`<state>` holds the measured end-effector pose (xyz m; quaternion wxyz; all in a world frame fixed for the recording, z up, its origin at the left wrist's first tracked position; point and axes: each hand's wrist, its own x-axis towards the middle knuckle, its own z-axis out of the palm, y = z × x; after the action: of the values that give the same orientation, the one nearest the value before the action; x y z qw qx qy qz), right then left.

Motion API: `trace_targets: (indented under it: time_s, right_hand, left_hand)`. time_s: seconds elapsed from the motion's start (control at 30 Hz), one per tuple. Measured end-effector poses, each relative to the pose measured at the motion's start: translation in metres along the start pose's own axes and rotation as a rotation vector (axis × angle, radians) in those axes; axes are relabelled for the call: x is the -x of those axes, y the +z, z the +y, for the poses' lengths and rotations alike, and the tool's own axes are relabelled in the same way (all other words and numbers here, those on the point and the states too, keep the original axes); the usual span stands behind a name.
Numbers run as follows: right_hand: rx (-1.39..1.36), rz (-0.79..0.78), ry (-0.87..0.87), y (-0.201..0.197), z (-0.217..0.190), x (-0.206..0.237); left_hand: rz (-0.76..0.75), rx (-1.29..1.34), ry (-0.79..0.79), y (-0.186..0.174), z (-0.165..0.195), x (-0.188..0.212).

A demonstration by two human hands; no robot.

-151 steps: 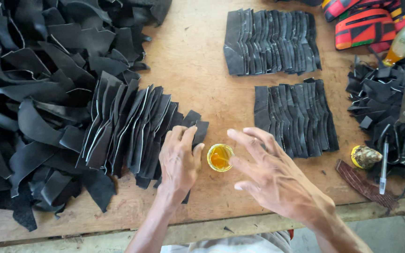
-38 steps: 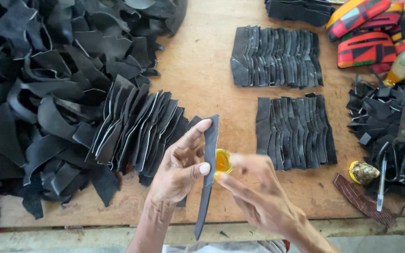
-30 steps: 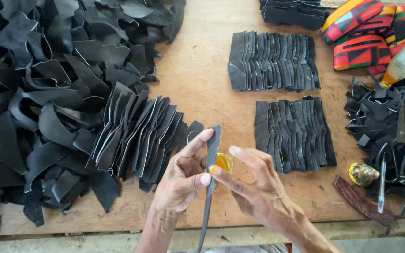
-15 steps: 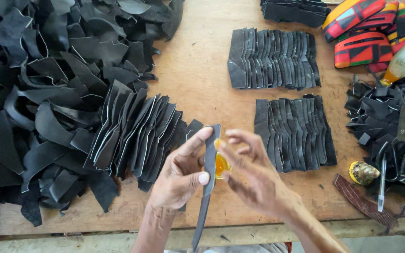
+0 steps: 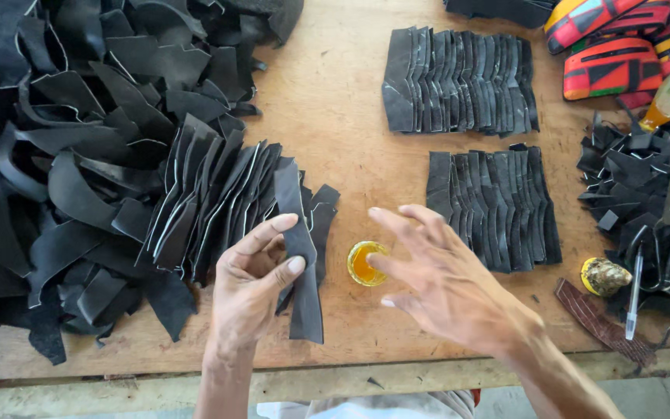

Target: The person repeatedly picks up black rubber strips from a pile, applies a yellow adhesive to one side using fingers, and places the strips into a neat stack. The process is repeated for multiple strips throughout the clip.

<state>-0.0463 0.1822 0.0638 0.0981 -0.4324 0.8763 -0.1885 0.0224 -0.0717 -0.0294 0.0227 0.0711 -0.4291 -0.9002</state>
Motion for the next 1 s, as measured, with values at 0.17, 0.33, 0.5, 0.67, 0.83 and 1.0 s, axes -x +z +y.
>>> trace_targets:
  time_s: [0.17, 0.33, 0.5, 0.67, 0.83, 1.0]
  right_hand:
    - [0.109, -0.296, 0.113, 0.015, 0.0, -0.029]
    - [0.134, -0.113, -0.019, 0.012, 0.001, -0.02]
    - [0.006, 0.057, 0.0, -0.002, -0.002, 0.015]
    - [-0.107, 0.381, 0.078, -0.006, -0.005, 0.035]
    - [-0.232, 0.411, -0.073, 0.017, -0.003, 0.024]
    - [-0.271, 0.225, -0.045, 0.035, -0.004, 0.011]
  left_hand:
    - [0.022, -0.115, 0.081, 0.001, -0.002, 0.007]
    - [0.075, -0.07, -0.051, -0.004, -0.013, 0.005]
    - [0.002, -0.043, 0.018, -0.001, -0.017, 0.004]
    - [-0.023, 0.226, -0.133, 0.009, -0.013, 0.003]
    - [-0.106, 0.345, -0.196, 0.025, -0.015, 0.007]
    - [-0.179, 0.32, -0.158, 0.038, -0.017, 0.01]
